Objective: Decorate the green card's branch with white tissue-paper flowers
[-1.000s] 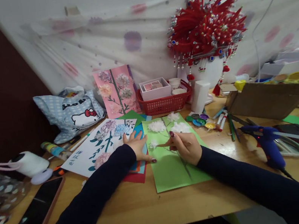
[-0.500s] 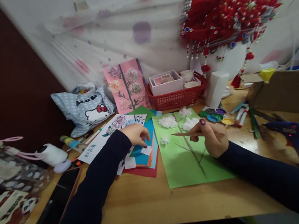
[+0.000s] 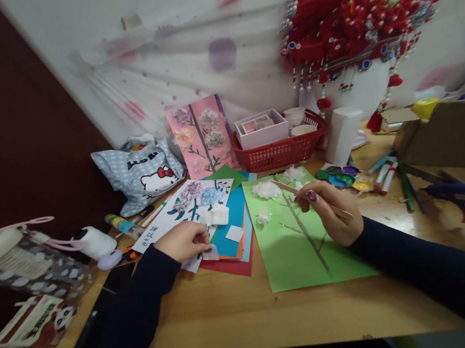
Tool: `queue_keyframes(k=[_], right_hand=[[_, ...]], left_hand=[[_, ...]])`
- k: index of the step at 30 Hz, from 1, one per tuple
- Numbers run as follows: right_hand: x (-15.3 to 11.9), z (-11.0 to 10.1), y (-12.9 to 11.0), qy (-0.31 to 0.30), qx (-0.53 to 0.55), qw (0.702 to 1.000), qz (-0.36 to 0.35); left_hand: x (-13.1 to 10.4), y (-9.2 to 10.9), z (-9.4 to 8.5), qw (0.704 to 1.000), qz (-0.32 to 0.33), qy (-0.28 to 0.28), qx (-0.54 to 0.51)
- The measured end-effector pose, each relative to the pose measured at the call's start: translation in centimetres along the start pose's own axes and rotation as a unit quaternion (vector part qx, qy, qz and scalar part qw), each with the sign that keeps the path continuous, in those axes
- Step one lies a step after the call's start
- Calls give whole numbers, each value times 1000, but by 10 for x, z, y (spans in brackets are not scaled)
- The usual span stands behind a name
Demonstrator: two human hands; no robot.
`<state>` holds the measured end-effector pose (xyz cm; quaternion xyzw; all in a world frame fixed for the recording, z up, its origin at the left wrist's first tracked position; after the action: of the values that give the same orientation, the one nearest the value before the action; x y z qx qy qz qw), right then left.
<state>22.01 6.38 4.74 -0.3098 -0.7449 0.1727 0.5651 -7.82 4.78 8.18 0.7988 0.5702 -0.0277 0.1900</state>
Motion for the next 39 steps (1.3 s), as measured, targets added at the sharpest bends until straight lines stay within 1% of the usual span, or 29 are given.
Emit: queue_keyframes(k=[1, 3, 5, 7, 9, 11, 14, 17, 20, 22, 24, 26, 28, 31, 33, 36, 39], right_hand=[[0, 0, -1, 2, 15, 1000, 2], [0, 0, -5, -1, 57, 998, 12], [1, 2, -10, -16, 96, 995, 29], [2, 5, -16, -46, 110, 991, 53], [3, 5, -21, -79, 115, 987, 78], [5, 3, -24, -93, 107, 986, 90], [8, -4, -26, -91, 53, 992, 76], [10, -12, -25, -82, 25, 995, 54], [10, -15, -23, -78, 44, 995, 46], [9, -16, -23, -72, 57, 995, 38], [9, -17, -23, -62, 52, 996, 26], [9, -17, -24, -48, 25, 999, 3], [9, -18, -25, -38, -11, 999, -24], [9, -18, -25, -38, -51, 996, -65], [9, -17, -23, -47, -66, 993, -84], [8, -17, -22, -42, -73, 992, -90], [7, -23, -25, 8, -67, 994, -88]], left_hand=[[0, 3, -2, 999, 5, 16, -46], [3, 12, -9, 986, 28, 76, -143], [8, 25, -13, 960, 59, 135, -237], [18, 42, -16, 932, 80, 159, -317], [29, 62, -17, 913, 93, 154, -367], [40, 82, -19, 901, 109, 141, -395], [51, 110, -22, 891, 136, 121, -416], [58, 128, -21, 888, 157, 115, -417], [63, 134, -16, 889, 170, 110, -411], [65, 133, -12, 888, 177, 110, -409], [66, 131, -10, 880, 192, 111, -421], [65, 130, -11, 867, 213, 111, -436], [62, 131, -12, 862, 236, 119, -432], [58, 135, -17, 872, 262, 159, -381], [56, 138, -19, 877, 264, 181, -358], [57, 139, -19, 879, 254, 178, -361], [59, 137, -17, 878, 249, 178, -369]])
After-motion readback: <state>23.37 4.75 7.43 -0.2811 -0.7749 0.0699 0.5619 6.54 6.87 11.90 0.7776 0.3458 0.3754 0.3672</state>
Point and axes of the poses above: each hand's wrist, its own x-axis towards the middle knuckle, its own z-axis out of the palm, y = z × x, the point moved 2 cm from there along x, towards the middle knuckle, and after that the axes turned 3 degrees about x, right-handed, at the moved point
